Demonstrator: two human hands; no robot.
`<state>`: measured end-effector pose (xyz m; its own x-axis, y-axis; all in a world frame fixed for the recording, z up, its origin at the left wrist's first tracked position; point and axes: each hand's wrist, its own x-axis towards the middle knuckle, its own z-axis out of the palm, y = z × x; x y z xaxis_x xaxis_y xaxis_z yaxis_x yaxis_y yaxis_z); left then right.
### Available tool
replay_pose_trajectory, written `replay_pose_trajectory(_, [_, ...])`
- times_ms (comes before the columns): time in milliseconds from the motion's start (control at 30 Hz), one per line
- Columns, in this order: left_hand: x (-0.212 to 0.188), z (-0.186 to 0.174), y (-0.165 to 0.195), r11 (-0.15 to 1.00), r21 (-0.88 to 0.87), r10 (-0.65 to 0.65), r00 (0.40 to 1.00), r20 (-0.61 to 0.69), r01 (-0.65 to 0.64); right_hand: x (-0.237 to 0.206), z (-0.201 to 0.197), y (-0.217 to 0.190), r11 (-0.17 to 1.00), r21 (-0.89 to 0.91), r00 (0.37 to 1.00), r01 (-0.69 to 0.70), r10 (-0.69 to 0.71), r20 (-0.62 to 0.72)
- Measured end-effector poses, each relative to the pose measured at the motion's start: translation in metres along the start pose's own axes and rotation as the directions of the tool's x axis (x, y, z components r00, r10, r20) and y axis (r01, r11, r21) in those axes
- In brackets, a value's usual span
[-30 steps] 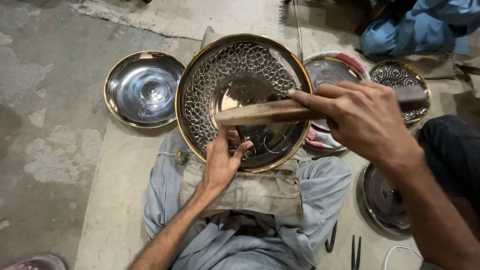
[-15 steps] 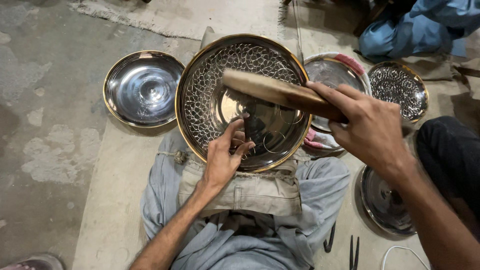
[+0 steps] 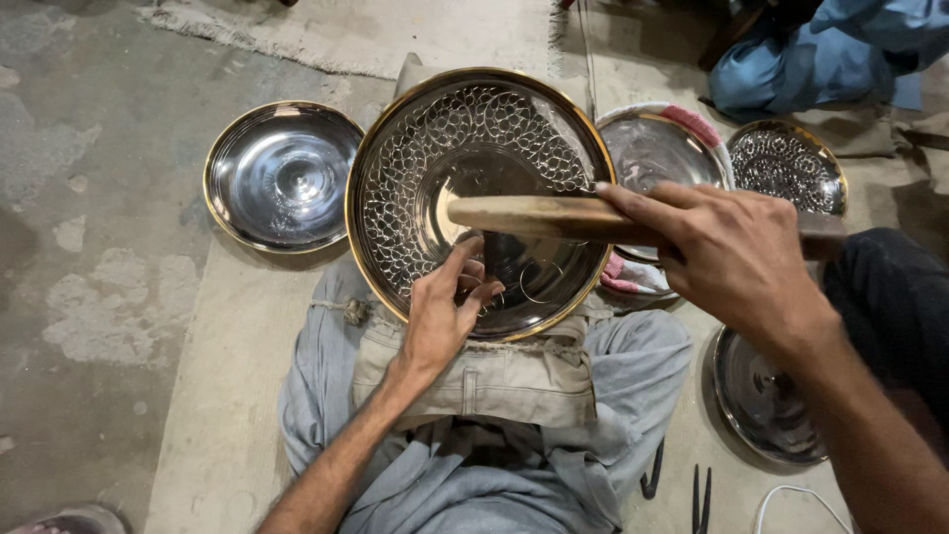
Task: The person sits on the floor and uses a wooden mallet to hammer a metal bowl held on their lap, creating a textured pattern on the interior surface. They repeatedly reposition a small metal tool inside the bowl and strike it to shape the metal.
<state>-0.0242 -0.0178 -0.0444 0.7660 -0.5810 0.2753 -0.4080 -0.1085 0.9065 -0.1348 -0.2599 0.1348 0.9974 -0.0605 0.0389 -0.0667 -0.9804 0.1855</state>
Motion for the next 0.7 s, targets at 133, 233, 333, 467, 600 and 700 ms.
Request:
replay_pose_trajectory(133, [0.001,-0.001,-0.001,1.0,-0.003,-0.006,0.999,0.047,0.006,0.0,0.005,-0.001,0.956,0.243,0.986,-0.165,0.152,0.07])
replay_pose_trajectory(233, [0.003,-0.002,-0.002,1.0,-0.001,0.016,0.998,0.054,-0.016,-0.002,0.008,-0.003,0.989,0.086,0.992,-0.12,0.116,0.051])
replay_pose_trajectory(333, [0.005,-0.003,0.0,1.0,0.022,-0.013,0.998,0.06,0.011,-0.005,0.012,-0.006,0.954,0.288,0.985,-0.085,0.124,-0.12])
replay_pose_trajectory(467, [0.009,-0.008,0.006,1.0,0.011,0.002,0.995,0.099,-0.003,-0.012,0.02,-0.003,0.996,0.067,0.998,-0.063,0.062,0.019])
replay_pose_trajectory(600, [0.011,-0.014,0.016,0.999,-0.039,0.039,0.992,0.123,-0.034,-0.021,0.034,0.0,0.912,0.343,0.972,-0.226,0.234,0.019])
replay_pose_trajectory(700, [0.012,-0.017,0.019,0.999,-0.015,0.032,0.987,0.157,-0.03,-0.03,0.045,0.002,0.941,0.273,0.979,-0.2,0.205,0.014])
